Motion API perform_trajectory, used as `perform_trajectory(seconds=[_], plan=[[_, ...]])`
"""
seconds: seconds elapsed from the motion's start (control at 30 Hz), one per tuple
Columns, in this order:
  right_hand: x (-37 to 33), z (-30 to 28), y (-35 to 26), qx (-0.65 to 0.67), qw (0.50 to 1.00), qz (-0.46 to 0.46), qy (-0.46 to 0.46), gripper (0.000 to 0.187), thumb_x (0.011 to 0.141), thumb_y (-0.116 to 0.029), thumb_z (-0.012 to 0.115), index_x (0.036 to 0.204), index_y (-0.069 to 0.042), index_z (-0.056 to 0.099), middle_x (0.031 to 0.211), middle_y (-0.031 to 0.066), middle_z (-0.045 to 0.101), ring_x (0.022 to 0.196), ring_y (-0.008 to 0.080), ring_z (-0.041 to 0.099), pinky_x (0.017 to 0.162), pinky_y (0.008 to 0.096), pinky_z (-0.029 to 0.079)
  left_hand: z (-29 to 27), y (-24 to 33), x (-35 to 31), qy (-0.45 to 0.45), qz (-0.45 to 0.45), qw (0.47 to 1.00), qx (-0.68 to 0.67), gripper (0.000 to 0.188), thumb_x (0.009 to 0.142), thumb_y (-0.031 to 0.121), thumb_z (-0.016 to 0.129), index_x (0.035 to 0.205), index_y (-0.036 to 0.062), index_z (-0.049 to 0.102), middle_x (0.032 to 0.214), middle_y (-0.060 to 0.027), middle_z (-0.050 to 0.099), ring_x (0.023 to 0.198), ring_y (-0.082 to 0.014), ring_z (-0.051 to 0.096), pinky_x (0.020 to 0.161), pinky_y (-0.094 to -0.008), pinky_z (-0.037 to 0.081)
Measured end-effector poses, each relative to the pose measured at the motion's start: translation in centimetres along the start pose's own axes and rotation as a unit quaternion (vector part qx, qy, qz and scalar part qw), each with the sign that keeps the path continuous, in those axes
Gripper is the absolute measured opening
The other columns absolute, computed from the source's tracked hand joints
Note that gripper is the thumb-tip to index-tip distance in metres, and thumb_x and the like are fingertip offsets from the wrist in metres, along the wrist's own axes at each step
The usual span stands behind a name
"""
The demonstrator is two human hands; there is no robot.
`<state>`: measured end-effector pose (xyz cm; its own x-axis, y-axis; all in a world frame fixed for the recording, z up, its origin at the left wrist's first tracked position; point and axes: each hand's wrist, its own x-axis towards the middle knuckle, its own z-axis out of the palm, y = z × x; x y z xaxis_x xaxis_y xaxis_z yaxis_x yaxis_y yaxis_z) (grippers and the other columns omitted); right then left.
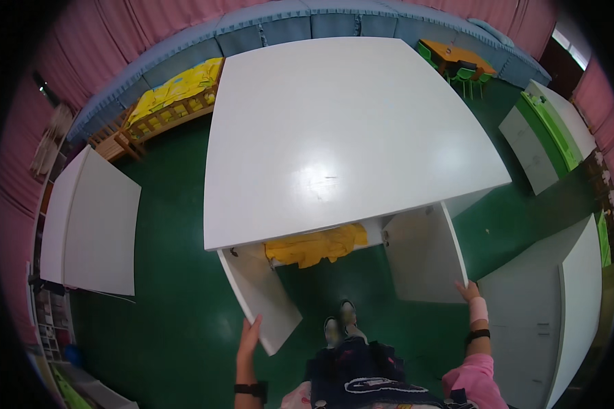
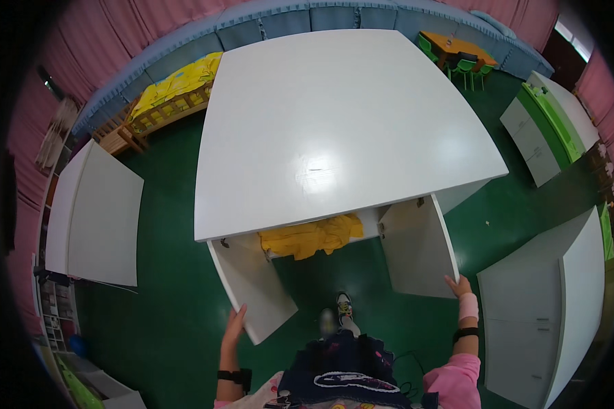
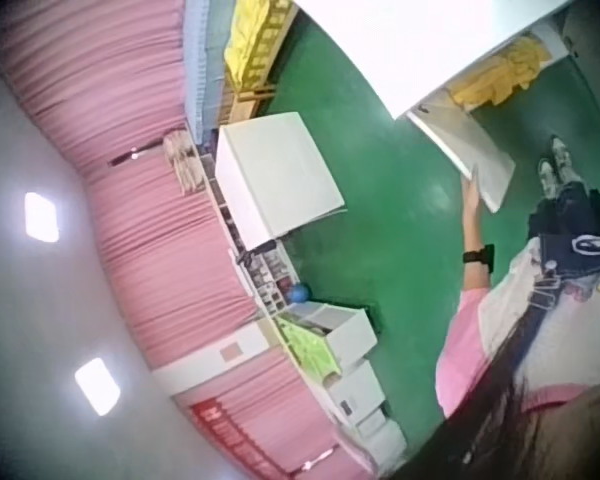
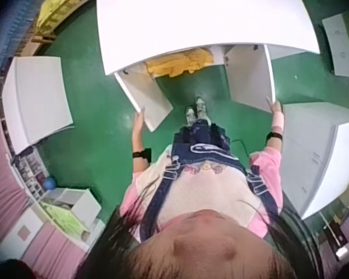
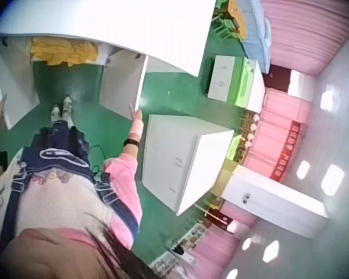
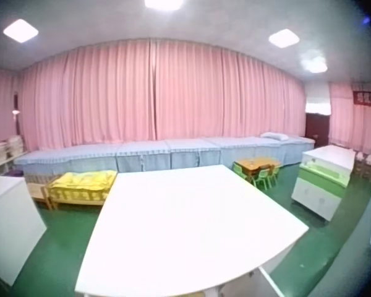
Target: Folding yellow linens on a table and organizing them into a storage cabinet.
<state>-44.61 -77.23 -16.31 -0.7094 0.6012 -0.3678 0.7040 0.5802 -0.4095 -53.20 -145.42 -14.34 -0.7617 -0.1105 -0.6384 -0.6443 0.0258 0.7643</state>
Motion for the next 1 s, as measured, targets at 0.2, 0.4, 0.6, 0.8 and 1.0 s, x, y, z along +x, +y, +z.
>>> perform_trajectory(seconds=[0.2, 0.4, 0.6, 0.8, 1.0], plan=[[-3.8, 5.6, -5.2, 0.098, 0.993, -0.061, -0.029, 0.062, 0.074, -0.046, 0.065, 0.11, 0.003, 0.053, 0.1, 0.0204, 0.06, 0.096, 0.0302, 0.058, 0.083, 0.0364, 0.044, 10.8, 3.4, 3.3, -0.148, -0.003, 0.956, -0.254, 0.062, 0.09, 0.046, 0.04, 0.129, 0.0001, 0.026, 0.133, -0.0172, 0.031, 0.115, -0.0315, 0.044, 0.093, -0.0426, 0.042], [-6.4, 10.2, -13.4, 0.195, 0.974, -0.03, -0.116, 0.066, 0.086, -0.051, 0.045, 0.12, 0.006, 0.039, 0.107, 0.0241, 0.055, 0.104, 0.0315, 0.052, 0.091, 0.0335, 0.038, 14.0, 7.4, 5.7, -0.256, 0.06, 0.957, -0.119, 0.047, 0.095, 0.037, 0.031, 0.121, -0.0004, 0.039, 0.123, -0.0162, 0.047, 0.108, -0.0258, 0.051, 0.088, -0.0364, 0.044], [-4.7, 15.8, -22.2, 0.421, 0.875, -0.05, -0.233, 0.056, 0.084, -0.05, 0.051, 0.111, -0.002, 0.037, 0.079, 0.0045, 0.05, 0.063, 0.0111, 0.047, 0.053, 0.0244, 0.041, 11.0, 3.1, 2.8, -0.189, 0.017, 0.974, -0.127, 0.034, 0.093, 0.029, 0.038, 0.114, 0.0033, 0.046, 0.11, -0.0121, 0.056, 0.096, -0.0216, 0.057, 0.079, -0.0317, 0.047], [-0.3, 18.2, -29.5, 0.447, 0.835, -0.092, -0.306, 0.087, 0.071, -0.024, 0.073, 0.132, 0.001, 0.016, 0.13, 0.0188, 0.033, 0.106, 0.0249, 0.051, 0.083, 0.0328, 0.045, 6.2, -4.9, -1.2, -0.083, -0.061, 0.973, -0.205, 0.03, 0.091, 0.026, 0.043, 0.111, 0.0043, 0.047, 0.107, -0.0111, 0.056, 0.095, -0.0234, 0.057, 0.079, -0.034, 0.048], [3.3, 21.7, -34.4, 0.528, 0.792, -0.066, -0.298, 0.088, 0.067, 0.005, 0.057, 0.136, 0.001, 0.002, 0.138, 0.0219, 0.02, 0.111, 0.0267, 0.048, 0.082, 0.0309, 0.045, 4.3, -8.3, -3.7, -0.029, -0.087, 0.969, -0.231, 0.026, 0.09, 0.022, 0.047, 0.11, 0.0048, 0.048, 0.108, -0.0114, 0.055, 0.097, -0.0244, 0.057, 0.079, -0.0363, 0.048]])
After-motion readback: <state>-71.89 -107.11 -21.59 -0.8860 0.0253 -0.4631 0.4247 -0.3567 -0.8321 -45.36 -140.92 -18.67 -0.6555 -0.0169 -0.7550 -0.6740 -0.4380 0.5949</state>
